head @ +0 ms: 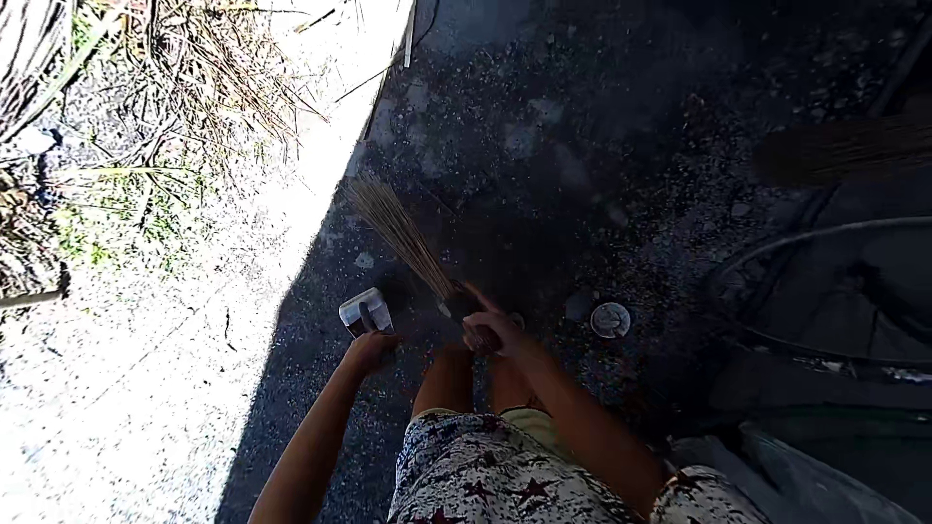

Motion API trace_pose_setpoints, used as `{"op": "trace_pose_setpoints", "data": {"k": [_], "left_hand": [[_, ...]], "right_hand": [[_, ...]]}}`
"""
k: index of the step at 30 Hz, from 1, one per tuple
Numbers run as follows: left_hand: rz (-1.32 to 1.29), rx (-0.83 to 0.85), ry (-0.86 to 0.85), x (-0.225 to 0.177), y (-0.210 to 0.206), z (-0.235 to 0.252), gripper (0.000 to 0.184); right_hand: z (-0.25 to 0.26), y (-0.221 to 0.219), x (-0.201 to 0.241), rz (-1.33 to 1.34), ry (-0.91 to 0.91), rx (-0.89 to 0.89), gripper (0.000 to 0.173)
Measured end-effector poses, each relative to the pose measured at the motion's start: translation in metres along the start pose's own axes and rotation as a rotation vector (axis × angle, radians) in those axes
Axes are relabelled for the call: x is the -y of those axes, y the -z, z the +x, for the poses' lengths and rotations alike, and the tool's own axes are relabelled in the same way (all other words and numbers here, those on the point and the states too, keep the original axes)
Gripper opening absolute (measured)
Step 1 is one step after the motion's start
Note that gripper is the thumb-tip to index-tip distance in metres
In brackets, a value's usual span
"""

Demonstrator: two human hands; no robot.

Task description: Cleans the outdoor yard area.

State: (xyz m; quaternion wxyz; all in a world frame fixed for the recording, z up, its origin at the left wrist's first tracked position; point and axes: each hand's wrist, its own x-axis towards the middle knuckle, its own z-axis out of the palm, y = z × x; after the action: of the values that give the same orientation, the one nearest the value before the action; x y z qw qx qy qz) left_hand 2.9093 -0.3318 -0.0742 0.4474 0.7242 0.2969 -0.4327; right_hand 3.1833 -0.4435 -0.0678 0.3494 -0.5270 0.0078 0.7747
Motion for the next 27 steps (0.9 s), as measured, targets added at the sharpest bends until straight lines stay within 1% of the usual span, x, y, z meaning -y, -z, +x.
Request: {"op": "trace_pose_setpoints", "data": {"k": [2, 5, 7, 9, 11, 12, 13, 14, 16, 18, 20, 22, 24, 25, 27], "left_hand": [[-0.030, -0.008, 0.022, 0.006, -0.003, -0.004, 0.031], [-0.076, -0.046, 0.015, 0.019, -0.009, -0.006, 0.030], [-0.111, -0.078, -0.017, 0.028, -0.016, -0.008, 0.029], [-0.150, -0.106, -0.037, 0.036, -0.026, -0.012, 0.029], [-0.199, -0.134, -0.046, 0.041, -0.034, -0.018, 0.028], [-0.226, -0.158, -0.055, 0.043, -0.037, -0.020, 0.027], [-0.257, -0.190, -0.067, 0.044, -0.041, -0.023, 0.025], [-0.284, -0.215, -0.077, 0.047, -0.046, -0.025, 0.024], [-0.324, -0.247, -0.098, 0.054, -0.058, -0.027, 0.020], [-0.344, -0.253, -0.110, 0.055, -0.067, -0.025, 0.019], [-0.336, -0.233, -0.093, 0.053, -0.064, -0.025, 0.021], [-0.328, -0.194, -0.062, 0.050, -0.060, -0.027, 0.024], [-0.326, -0.171, -0.038, 0.051, -0.055, -0.029, 0.027], [-0.328, -0.166, -0.028, 0.053, -0.054, -0.030, 0.029], [-0.338, -0.168, -0.010, 0.057, -0.050, -0.032, 0.033]], "right_hand": [[-0.028, 0.012, -0.006, -0.072, 0.047, -0.146, 0.092], [-0.037, 0.040, -0.017, -0.169, 0.090, -0.490, 0.089], [-0.023, 0.063, -0.016, -0.150, 0.066, -0.666, 0.090], [0.005, 0.095, -0.007, -0.110, 0.044, -0.792, 0.093], [0.036, 0.121, 0.007, -0.096, -0.004, -0.854, 0.092], [0.051, 0.127, 0.014, -0.121, -0.046, -0.858, 0.088], [0.066, 0.123, 0.020, -0.156, -0.096, -0.836, 0.083], [0.079, 0.108, 0.023, -0.209, -0.145, -0.783, 0.080], [0.101, 0.059, 0.018, -0.310, -0.211, -0.596, 0.081], [0.110, 0.011, 0.006, -0.382, -0.222, -0.389, 0.087], [0.109, -0.025, 0.003, -0.416, -0.189, -0.217, 0.083], [0.098, -0.043, 0.006, -0.418, -0.145, -0.050, 0.079], [0.086, -0.050, 0.014, -0.423, -0.104, 0.108, 0.086], [0.079, -0.051, 0.019, -0.422, -0.086, 0.150, 0.090], [0.064, -0.047, 0.031, -0.413, -0.042, 0.144, 0.093]]}}
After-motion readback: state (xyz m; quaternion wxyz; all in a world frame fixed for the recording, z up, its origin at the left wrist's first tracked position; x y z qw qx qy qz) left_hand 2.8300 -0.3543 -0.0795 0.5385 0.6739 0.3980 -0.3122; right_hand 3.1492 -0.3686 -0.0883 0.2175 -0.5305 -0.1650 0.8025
